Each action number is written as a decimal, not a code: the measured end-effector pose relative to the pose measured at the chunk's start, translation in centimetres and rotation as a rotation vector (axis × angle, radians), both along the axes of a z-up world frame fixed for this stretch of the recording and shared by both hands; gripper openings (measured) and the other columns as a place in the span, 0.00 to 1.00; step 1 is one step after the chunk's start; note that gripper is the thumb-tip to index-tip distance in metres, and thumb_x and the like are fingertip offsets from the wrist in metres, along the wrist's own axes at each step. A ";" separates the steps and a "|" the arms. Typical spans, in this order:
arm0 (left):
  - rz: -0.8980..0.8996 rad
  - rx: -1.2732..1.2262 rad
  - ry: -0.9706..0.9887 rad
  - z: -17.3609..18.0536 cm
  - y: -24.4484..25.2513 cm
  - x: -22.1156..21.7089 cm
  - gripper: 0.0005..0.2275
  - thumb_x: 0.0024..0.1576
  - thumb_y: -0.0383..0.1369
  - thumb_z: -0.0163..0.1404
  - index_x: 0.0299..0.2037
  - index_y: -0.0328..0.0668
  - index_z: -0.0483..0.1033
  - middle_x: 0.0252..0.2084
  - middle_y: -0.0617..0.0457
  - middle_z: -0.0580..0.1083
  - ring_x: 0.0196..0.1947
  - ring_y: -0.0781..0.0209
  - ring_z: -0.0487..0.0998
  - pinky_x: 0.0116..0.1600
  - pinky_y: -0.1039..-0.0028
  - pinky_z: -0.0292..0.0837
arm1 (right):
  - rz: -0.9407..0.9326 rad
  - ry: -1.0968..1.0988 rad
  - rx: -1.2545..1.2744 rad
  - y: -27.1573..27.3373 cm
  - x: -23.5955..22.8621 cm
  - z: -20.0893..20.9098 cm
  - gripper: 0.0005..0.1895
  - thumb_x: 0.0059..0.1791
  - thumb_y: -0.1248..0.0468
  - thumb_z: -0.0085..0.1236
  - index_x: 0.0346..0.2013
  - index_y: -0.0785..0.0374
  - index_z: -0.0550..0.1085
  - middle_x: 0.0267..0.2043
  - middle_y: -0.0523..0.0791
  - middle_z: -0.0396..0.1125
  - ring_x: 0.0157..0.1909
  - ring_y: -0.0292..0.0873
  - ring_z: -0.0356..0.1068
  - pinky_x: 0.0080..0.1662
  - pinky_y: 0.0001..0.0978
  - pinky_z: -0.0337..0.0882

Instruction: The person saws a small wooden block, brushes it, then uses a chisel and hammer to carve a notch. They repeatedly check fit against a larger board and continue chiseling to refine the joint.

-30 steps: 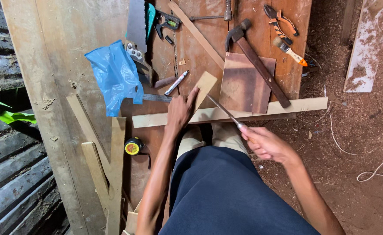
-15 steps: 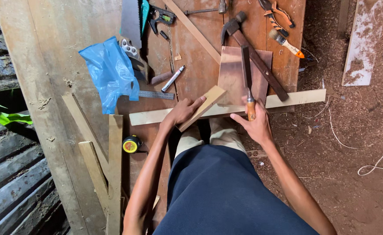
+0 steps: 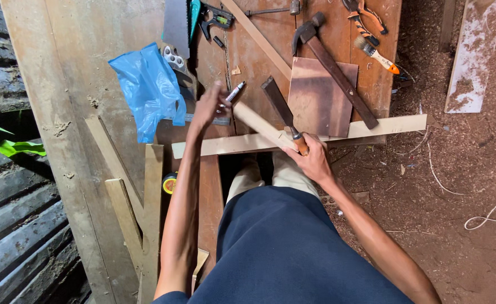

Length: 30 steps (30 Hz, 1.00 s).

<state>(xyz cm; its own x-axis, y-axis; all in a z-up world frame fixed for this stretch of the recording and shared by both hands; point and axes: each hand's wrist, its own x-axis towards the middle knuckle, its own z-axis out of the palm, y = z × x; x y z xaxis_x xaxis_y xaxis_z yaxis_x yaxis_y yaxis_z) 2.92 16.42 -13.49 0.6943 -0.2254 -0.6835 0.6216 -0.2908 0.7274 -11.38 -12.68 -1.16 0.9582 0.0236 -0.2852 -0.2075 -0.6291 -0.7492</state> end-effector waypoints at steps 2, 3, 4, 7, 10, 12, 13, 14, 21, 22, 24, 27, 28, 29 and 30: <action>0.183 0.076 -0.209 0.8 1.3 -0.5 0.33 0.63 0.61 0.46 0.49 0.29 0.74 0.40 0.50 0.83 0.39 0.62 0.85 0.42 0.70 0.80 | -0.096 -0.003 -0.045 0.8 -0.1 -1.1 0.15 0.47 0.62 0.70 0.29 0.67 0.71 0.26 0.46 0.64 0.28 0.42 0.63 0.32 0.38 0.65; 0.147 0.058 -0.171 1.2 1.0 -1.1 0.31 0.60 0.59 0.48 0.50 0.30 0.72 0.38 0.48 0.81 0.35 0.60 0.84 0.39 0.69 0.80 | -0.144 -0.004 -0.067 1.3 0.0 -1.7 0.17 0.48 0.62 0.70 0.27 0.66 0.70 0.26 0.47 0.63 0.27 0.42 0.62 0.31 0.38 0.64; 0.111 0.037 -0.132 1.6 -0.5 -2.1 0.30 0.58 0.57 0.50 0.51 0.31 0.70 0.35 0.46 0.80 0.32 0.58 0.84 0.36 0.68 0.81 | -0.171 -0.039 -0.053 1.7 0.2 -2.3 0.17 0.48 0.62 0.70 0.27 0.66 0.68 0.25 0.47 0.62 0.26 0.42 0.62 0.31 0.39 0.64; 0.082 -0.034 -0.159 2.2 -5.8 -3.9 0.29 0.55 0.54 0.53 0.53 0.33 0.70 0.32 0.47 0.77 0.28 0.59 0.82 0.32 0.69 0.81 | -0.243 -0.116 -0.035 3.2 1.2 -4.0 0.18 0.47 0.62 0.71 0.28 0.65 0.66 0.23 0.47 0.61 0.24 0.43 0.62 0.31 0.40 0.63; 0.055 0.151 -0.215 0.9 -9.5 -4.1 0.26 0.54 0.53 0.58 0.37 0.30 0.72 0.26 0.41 0.78 0.28 0.50 0.82 0.37 0.62 0.77 | -0.293 -0.133 -0.056 4.6 1.8 -4.9 0.18 0.46 0.63 0.70 0.28 0.64 0.66 0.23 0.47 0.63 0.24 0.45 0.64 0.32 0.41 0.65; 0.019 0.292 -0.323 -0.8 -10.8 -3.6 0.26 0.52 0.52 0.61 0.34 0.29 0.73 0.26 0.38 0.77 0.29 0.43 0.81 0.38 0.57 0.75 | -0.314 -0.129 -0.056 5.5 2.0 -5.3 0.18 0.47 0.62 0.70 0.28 0.65 0.65 0.24 0.46 0.65 0.25 0.46 0.66 0.34 0.42 0.65; 0.001 0.288 -0.382 -1.8 -10.9 -3.4 0.25 0.53 0.51 0.60 0.34 0.30 0.73 0.27 0.37 0.77 0.30 0.41 0.81 0.39 0.56 0.75 | -0.294 -0.177 -0.080 5.9 2.2 -5.4 0.18 0.47 0.63 0.69 0.29 0.66 0.66 0.25 0.48 0.65 0.27 0.47 0.66 0.35 0.42 0.65; -0.021 0.278 -0.443 -2.7 -11.2 -3.3 0.23 0.54 0.49 0.59 0.34 0.31 0.74 0.27 0.36 0.77 0.31 0.39 0.81 0.40 0.55 0.75 | -0.278 -0.226 -0.109 6.1 2.3 -5.5 0.17 0.48 0.64 0.69 0.29 0.66 0.66 0.27 0.49 0.65 0.30 0.49 0.66 0.36 0.42 0.66; -0.117 0.224 -0.580 -5.5 -11.0 -3.3 0.21 0.57 0.47 0.58 0.37 0.30 0.74 0.30 0.31 0.76 0.36 0.31 0.79 0.41 0.51 0.74 | -0.203 -0.226 -0.189 6.1 1.8 -4.5 0.18 0.50 0.60 0.68 0.29 0.70 0.69 0.28 0.54 0.61 0.28 0.51 0.63 0.32 0.44 0.63; -0.118 0.217 -0.547 -5.3 -10.9 -3.3 0.21 0.56 0.46 0.58 0.36 0.30 0.74 0.30 0.32 0.77 0.36 0.32 0.80 0.41 0.52 0.74 | -0.243 -0.119 -0.150 5.9 1.5 -4.0 0.18 0.52 0.58 0.64 0.31 0.69 0.69 0.25 0.53 0.61 0.26 0.50 0.63 0.32 0.44 0.63; -0.120 0.199 -0.480 -4.7 -10.9 -3.3 0.20 0.56 0.46 0.58 0.35 0.30 0.74 0.30 0.33 0.77 0.35 0.34 0.81 0.42 0.53 0.75 | -0.321 0.097 -0.073 5.0 0.5 -2.8 0.18 0.56 0.55 0.57 0.33 0.69 0.69 0.21 0.51 0.62 0.22 0.49 0.63 0.30 0.44 0.63; -0.091 0.129 -0.493 -3.7 -11.0 -3.0 0.21 0.56 0.46 0.57 0.37 0.28 0.74 0.29 0.33 0.76 0.34 0.34 0.81 0.40 0.53 0.75 | -0.242 0.106 -0.035 3.5 -0.7 -0.9 0.20 0.56 0.52 0.53 0.35 0.69 0.69 0.21 0.50 0.63 0.22 0.44 0.65 0.28 0.42 0.65; -0.103 0.114 -0.489 -3.5 -10.9 -2.8 0.21 0.56 0.46 0.57 0.38 0.28 0.74 0.29 0.33 0.76 0.33 0.34 0.81 0.40 0.53 0.75 | -0.229 0.107 -0.065 3.2 -1.1 -0.4 0.21 0.57 0.51 0.52 0.35 0.68 0.69 0.21 0.50 0.63 0.22 0.43 0.65 0.28 0.41 0.65; -0.116 0.100 -0.486 -3.3 -10.7 -2.7 0.21 0.57 0.46 0.56 0.38 0.28 0.74 0.28 0.33 0.76 0.32 0.34 0.81 0.40 0.54 0.75 | -0.216 0.109 -0.095 2.9 -1.5 0.1 0.21 0.57 0.51 0.52 0.35 0.68 0.69 0.21 0.49 0.63 0.23 0.43 0.65 0.29 0.41 0.64; -0.127 0.086 -0.482 -3.1 -10.6 -2.7 0.21 0.57 0.46 0.56 0.39 0.28 0.74 0.27 0.33 0.76 0.32 0.34 0.81 0.39 0.54 0.75 | -0.202 0.112 -0.124 2.6 -1.8 0.5 0.22 0.58 0.50 0.51 0.35 0.68 0.69 0.22 0.49 0.63 0.23 0.42 0.65 0.29 0.40 0.64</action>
<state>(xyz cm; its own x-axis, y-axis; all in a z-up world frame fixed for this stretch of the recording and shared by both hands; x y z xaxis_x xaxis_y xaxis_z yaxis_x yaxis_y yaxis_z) 0.25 5.84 -16.63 0.9061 -0.2856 -0.3120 0.1770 -0.4140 0.8929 -13.23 -10.06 -0.71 0.9022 -0.2068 -0.3784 -0.4155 -0.6518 -0.6344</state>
